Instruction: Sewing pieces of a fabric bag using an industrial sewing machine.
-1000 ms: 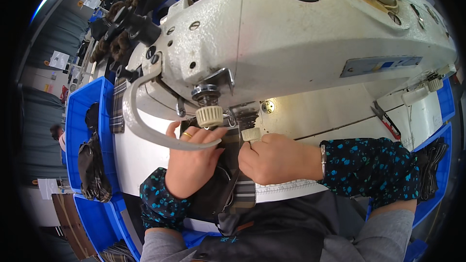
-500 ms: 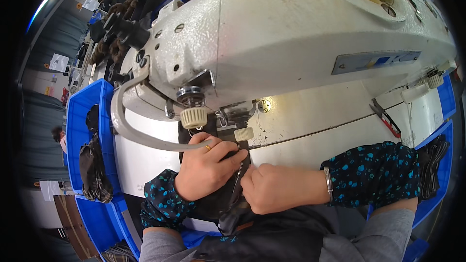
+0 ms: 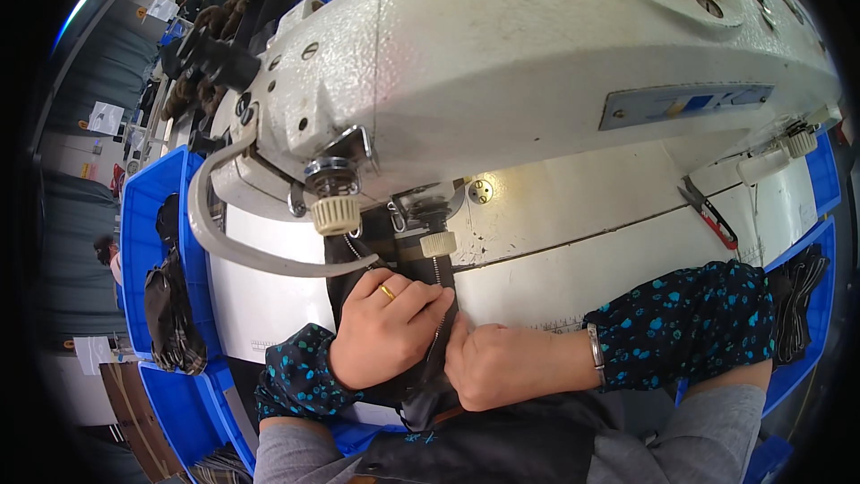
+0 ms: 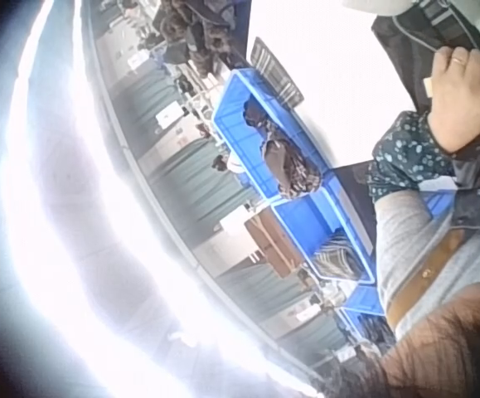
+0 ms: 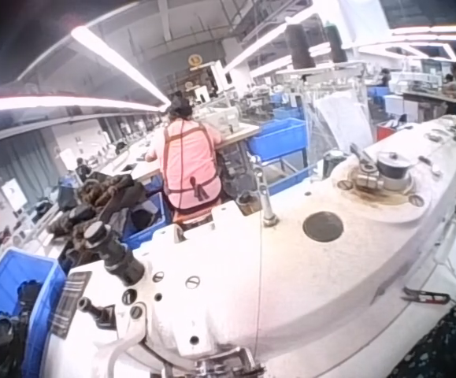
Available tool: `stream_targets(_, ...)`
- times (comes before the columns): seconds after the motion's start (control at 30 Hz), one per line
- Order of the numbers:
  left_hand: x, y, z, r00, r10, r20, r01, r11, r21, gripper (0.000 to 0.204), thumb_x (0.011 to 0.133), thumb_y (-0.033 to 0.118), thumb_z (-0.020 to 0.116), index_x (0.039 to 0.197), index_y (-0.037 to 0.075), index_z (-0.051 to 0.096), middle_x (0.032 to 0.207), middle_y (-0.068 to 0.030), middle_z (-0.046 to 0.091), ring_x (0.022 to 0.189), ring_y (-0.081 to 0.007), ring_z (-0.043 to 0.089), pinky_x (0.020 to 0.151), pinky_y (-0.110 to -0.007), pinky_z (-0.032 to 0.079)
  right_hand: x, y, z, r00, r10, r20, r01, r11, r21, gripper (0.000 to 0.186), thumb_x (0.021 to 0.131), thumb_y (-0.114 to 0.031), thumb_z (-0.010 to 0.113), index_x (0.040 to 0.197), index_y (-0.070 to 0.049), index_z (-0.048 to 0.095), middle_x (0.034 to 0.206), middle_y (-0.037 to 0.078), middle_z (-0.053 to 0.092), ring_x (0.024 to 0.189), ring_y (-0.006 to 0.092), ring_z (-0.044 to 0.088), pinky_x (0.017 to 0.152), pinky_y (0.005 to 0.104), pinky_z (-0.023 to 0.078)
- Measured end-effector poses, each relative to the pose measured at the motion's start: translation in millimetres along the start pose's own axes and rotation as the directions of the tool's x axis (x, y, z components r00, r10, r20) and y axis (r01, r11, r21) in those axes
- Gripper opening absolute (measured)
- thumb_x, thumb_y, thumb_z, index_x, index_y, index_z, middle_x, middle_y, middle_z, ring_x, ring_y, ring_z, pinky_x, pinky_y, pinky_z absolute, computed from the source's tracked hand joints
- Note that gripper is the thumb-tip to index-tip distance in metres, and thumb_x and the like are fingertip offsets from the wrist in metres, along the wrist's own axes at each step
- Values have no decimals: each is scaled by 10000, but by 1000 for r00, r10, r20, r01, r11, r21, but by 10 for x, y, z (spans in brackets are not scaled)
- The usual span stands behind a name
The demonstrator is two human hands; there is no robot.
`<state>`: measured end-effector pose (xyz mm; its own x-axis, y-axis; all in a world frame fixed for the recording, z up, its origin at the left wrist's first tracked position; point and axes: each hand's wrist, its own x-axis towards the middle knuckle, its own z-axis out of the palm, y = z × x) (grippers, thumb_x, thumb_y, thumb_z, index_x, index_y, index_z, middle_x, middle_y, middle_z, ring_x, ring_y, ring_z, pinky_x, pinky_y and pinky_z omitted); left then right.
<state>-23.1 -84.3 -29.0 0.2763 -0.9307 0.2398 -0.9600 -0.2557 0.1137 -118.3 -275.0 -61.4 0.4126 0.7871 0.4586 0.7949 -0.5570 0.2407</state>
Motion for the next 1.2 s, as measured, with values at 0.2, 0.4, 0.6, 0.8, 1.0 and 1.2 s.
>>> stream_targets(0.2,116,-149,62,997,-36,-69,27,993,-117,347,681,75,747,1027,51,764,929,-16,648,802,-208,625,810,-374,493,3,79,43,998,51,-26,-51,999,-10,252,742,-182,615,783,50,703,786,277,714,510,164,577,456,262,382)
stream_targets(0.4,219,-378,74,996,-48,-81,39,993,-108,298,715,48,756,1011,78,769,931,-17,647,827,-229,641,750,-401,508,42,226,145,994,102,-35,-104,993,-62,219,787,-165,621,828,37,696,796,252,715,535,164,592,462,257,381)
stream_targets(0.6,256,-562,105,990,-132,-39,126,984,-127,263,817,124,723,1077,113,764,966,-82,716,909,-303,673,877,-446,492,46,331,198,992,129,-8,-129,990,-64,226,800,-161,628,854,46,701,864,251,741,553,126,614,457,243,420)
stream_targets(0.8,127,-323,35,992,-123,11,122,992,17,258,826,144,721,1080,126,761,1007,-11,720,972,-220,677,962,-481,428,19,341,170,984,178,8,-178,983,32,233,810,-169,625,883,36,706,898,264,743,567,137,630,465,243,430)
stream_targets(1.0,84,-255,3,994,-113,-13,112,993,-39,395,743,112,769,1138,129,759,1075,14,649,1117,-247,620,863,-467,400,22,242,81,983,185,23,-185,983,19,232,801,-187,620,854,23,703,890,260,738,598,160,634,481,251,411)
stream_targets(1.2,63,-287,57,991,-127,37,131,984,-119,451,713,92,758,1163,137,755,1091,10,631,1157,-239,603,859,-465,397,20,238,109,990,139,-6,-139,990,-9,226,798,-196,612,792,15,692,878,267,727,575,164,605,479,261,381)
